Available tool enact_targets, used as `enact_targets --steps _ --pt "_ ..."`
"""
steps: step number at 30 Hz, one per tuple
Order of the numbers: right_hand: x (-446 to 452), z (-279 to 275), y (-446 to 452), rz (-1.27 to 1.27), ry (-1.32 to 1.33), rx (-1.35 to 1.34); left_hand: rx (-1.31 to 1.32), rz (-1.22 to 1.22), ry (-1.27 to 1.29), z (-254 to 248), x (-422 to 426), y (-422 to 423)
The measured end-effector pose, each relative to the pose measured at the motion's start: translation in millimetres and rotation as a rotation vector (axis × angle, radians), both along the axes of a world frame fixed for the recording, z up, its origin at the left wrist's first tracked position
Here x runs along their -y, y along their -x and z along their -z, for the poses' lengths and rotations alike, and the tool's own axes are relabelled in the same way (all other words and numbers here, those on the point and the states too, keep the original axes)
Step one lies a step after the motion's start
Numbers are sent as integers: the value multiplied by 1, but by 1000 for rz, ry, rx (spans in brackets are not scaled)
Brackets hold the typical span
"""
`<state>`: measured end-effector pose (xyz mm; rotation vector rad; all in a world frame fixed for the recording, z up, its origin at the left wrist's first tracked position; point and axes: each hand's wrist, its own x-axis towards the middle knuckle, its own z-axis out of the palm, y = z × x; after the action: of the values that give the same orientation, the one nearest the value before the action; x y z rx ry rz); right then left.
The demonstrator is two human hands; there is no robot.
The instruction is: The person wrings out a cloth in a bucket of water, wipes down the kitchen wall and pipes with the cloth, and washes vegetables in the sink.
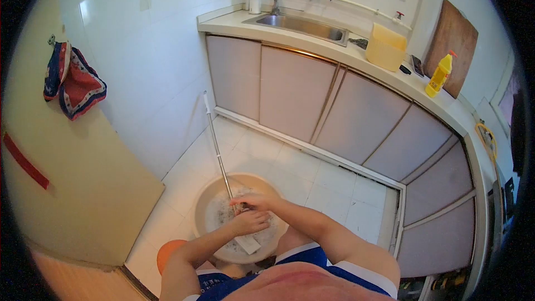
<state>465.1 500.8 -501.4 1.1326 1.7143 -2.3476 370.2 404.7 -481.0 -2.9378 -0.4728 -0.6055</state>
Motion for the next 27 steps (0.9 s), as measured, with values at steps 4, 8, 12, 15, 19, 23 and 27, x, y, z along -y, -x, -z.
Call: enact_targets --steps 4,8,12,15,19,23,27 --pt "8 -37 -27 149 98 -133 254 -301 141 -53 26 -3" --pt "-2 -35 -34 409 -122 -357 1243 -544 847 7 18 -8" --pt "21 -58 -22 565 -120 -377 1707 -77 1990 -28 18 9" --pt "34 -82 -16 466 -377 -280 1744 -138 2173 -62 18 7" --pt "33 -86 -14 451 -349 -378 1264 -385 2196 -26 0 32" --pt "26 -55 -1 606 -565 -160 1050 -605 1985 -15 -6 13" --pt "28 -30 6 691 -608 -36 994 -948 1699 44 -11 -9"
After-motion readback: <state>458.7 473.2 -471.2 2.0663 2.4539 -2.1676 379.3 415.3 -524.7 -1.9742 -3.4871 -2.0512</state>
